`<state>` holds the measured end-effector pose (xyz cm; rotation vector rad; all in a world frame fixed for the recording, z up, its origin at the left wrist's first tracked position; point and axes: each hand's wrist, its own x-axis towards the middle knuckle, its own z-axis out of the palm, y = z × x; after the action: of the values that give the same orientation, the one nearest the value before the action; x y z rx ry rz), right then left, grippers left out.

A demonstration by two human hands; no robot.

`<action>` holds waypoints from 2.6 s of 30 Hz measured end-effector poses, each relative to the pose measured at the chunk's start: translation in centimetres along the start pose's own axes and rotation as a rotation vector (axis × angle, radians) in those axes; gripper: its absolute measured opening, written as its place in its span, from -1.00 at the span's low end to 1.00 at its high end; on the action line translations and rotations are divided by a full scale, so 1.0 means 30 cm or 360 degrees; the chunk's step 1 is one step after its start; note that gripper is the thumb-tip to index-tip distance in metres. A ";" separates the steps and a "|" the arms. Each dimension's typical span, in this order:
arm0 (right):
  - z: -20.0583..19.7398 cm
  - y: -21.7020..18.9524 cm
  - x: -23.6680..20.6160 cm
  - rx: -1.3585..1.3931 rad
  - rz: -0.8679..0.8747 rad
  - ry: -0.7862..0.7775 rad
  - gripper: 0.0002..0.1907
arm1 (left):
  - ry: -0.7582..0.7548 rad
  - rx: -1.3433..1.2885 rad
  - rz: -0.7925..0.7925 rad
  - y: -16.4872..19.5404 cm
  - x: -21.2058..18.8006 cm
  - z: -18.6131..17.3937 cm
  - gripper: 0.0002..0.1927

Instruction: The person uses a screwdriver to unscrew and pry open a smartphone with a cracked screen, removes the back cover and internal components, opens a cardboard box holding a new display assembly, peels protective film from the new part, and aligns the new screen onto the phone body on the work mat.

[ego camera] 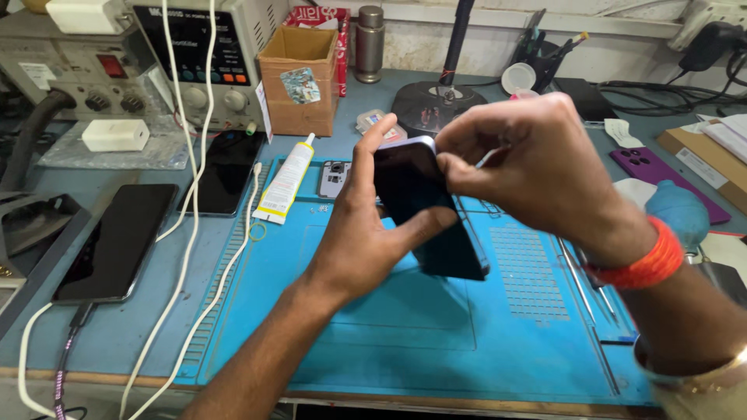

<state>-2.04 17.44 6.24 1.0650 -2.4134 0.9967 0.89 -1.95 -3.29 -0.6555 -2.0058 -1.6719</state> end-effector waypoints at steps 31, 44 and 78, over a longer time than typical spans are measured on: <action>-0.174 0.145 -0.055 0.0458 0.0399 -0.0629 -0.76 | -0.0250 0.0470 0.0400 0.070 0.066 0.108 0.04; -0.224 0.098 -0.119 0.0273 0.0028 -0.0513 -0.72 | -0.0423 0.0754 0.0880 0.118 0.051 0.141 0.23; -0.196 0.285 -0.281 0.0159 0.0665 -0.1113 -0.80 | -0.1154 0.0819 0.0254 0.106 0.050 0.249 -0.41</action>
<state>-2.65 30.07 1.89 1.0986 -3.2873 0.9875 1.39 6.02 -1.18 -1.2970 -2.6278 -0.8028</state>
